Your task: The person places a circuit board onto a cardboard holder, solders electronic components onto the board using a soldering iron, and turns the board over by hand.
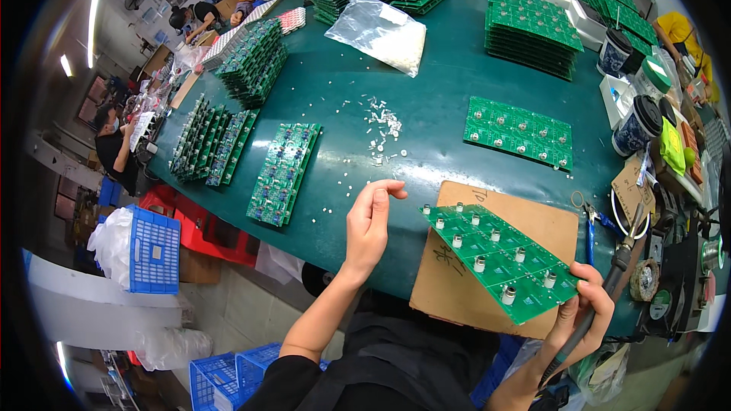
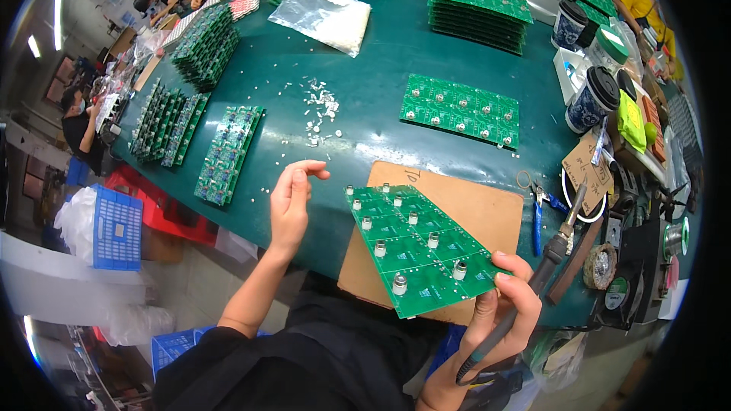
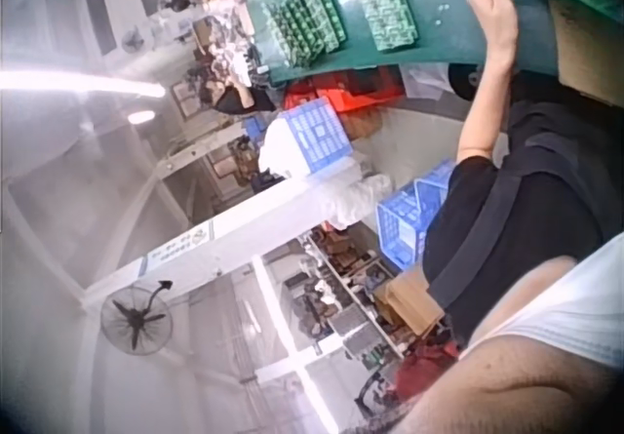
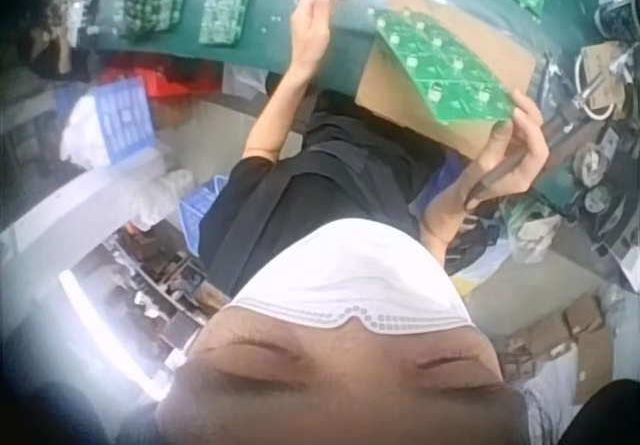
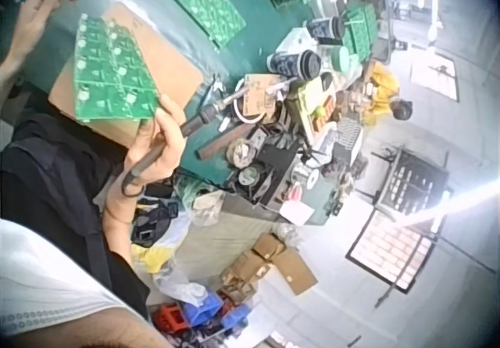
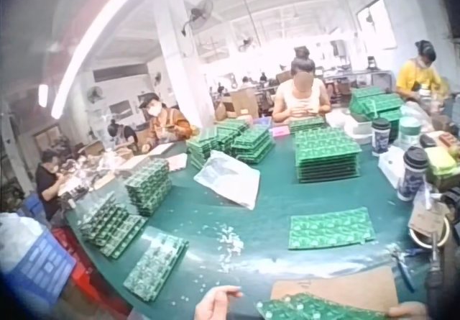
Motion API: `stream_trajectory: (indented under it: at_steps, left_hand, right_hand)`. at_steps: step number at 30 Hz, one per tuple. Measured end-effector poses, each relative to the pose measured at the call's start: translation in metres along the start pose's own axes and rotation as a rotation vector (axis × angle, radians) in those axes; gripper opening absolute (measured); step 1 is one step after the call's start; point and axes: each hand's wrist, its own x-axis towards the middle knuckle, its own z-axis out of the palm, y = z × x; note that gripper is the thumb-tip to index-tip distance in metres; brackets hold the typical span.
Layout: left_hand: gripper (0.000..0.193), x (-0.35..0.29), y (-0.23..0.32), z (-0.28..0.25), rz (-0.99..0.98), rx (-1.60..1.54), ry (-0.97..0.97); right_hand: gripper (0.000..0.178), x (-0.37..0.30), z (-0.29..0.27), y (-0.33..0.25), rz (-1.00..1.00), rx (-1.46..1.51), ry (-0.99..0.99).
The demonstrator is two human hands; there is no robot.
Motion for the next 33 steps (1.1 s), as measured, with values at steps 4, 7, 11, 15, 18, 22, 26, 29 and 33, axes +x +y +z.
stream_trajectory:
  at_steps: [4, 7, 11, 15, 18, 22, 26, 29, 33]
  left_hand:
    - [0.028, 0.003, 0.02, -0.003, 0.332, 0.163, 0.001]
    - [0.028, 0.008, 0.027, -0.003, 0.594, 0.221, -0.057]
    - [0.03, 0.008, 0.044, 0.0, 0.877, 0.297, -0.222]
    - [0.036, 0.008, 0.06, 0.013, 1.031, 0.398, -0.355]
    - [0.041, 0.013, 0.063, 0.021, 1.01, 0.481, -0.41]
    - [0.049, 0.024, 0.048, 0.015, 1.019, 0.529, -0.485]
    - [0.046, 0.017, 0.047, 0.014, 1.092, 0.484, -0.362]
    - [0.046, 0.018, 0.058, -0.019, 1.055, 0.662, -0.164]
    - [0.037, 0.032, 0.077, -0.093, 0.831, 1.006, 0.272]
  right_hand:
    - [0.021, -0.001, -0.002, -0.001, -0.01, 0.022, 0.009]
    - [0.021, 0.002, 0.003, -0.001, -0.021, 0.01, 0.027]
    - [0.02, 0.004, 0.003, -0.001, -0.026, -0.007, 0.053]
    - [0.02, 0.006, 0.0, -0.001, -0.002, -0.001, 0.078]
    - [0.02, 0.008, -0.001, 0.0, -0.007, -0.036, 0.076]
    - [0.02, 0.005, 0.005, 0.003, -0.018, 0.027, 0.053]
    - [0.027, 0.005, 0.009, -0.008, 0.075, 0.043, 0.172]
    - [0.026, 0.004, -0.006, -0.008, 0.133, -0.097, 0.241]
    - [0.013, 0.001, -0.024, -0.002, 0.064, -0.104, 0.272]
